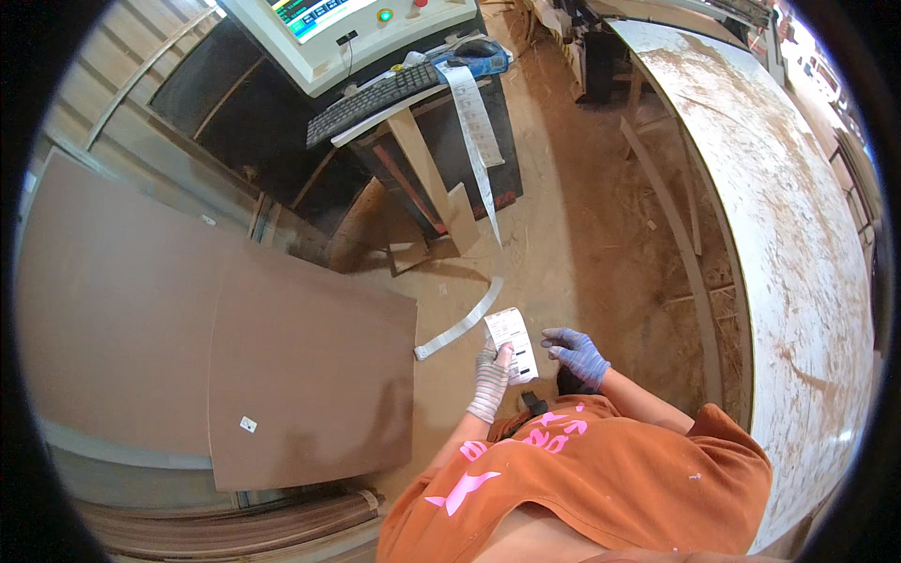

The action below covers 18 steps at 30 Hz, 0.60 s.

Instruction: The person lifts a large wood panel from a stack and places it onto a machine. They then walk to a nearby table, pick up a printed label, and tear it from a roll before returning to the machine area.

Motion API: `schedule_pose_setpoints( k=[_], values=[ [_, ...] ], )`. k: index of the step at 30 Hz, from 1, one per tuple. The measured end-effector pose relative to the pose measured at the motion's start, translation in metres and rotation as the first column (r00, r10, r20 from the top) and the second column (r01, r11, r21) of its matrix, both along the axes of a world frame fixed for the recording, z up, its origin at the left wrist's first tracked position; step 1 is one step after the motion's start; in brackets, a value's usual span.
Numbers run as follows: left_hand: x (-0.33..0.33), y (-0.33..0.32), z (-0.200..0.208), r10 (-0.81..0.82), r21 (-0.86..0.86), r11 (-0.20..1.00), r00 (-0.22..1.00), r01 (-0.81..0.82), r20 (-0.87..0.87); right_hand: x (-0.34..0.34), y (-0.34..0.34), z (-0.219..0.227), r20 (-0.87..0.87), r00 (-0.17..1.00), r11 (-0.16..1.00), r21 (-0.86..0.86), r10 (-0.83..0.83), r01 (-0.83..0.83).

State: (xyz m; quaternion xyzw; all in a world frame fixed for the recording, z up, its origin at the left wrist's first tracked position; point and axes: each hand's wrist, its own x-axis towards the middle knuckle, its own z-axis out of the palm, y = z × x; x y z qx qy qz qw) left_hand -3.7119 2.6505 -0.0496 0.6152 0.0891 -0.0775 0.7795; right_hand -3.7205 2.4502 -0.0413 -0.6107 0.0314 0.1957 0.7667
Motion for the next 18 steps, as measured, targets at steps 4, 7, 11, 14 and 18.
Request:
schedule_pose_setpoints(
  k=[4,7,11,14,18],
  values=[
    [0.062,-0.007,-0.008,0.054,0.001,0.999,0.995,-0.054,0.080,0.088,-0.022,-0.030,-0.025,0.999,0.998,-0.038,-0.048,0.047],
    [0.111,-0.010,-0.012,0.105,-0.015,0.994,0.994,-0.105,0.005,0.178,-0.046,-0.043,0.030,0.996,0.990,-0.111,-0.082,0.085],
    [0.171,-0.019,-0.006,0.178,-0.011,0.984,0.984,-0.179,-0.029,0.313,-0.062,-0.033,0.206,0.978,0.909,-0.404,-0.017,0.101],
    [0.207,-0.030,-0.006,0.281,-0.018,0.959,0.959,-0.282,-0.027,0.410,-0.052,-0.017,0.307,0.950,0.961,-0.245,-0.049,0.129],
    [0.228,-0.035,-0.002,0.379,-0.016,0.925,0.924,-0.380,-0.057,0.514,-0.028,-0.006,0.448,0.889,0.954,-0.216,-0.093,0.209]
  ],
)
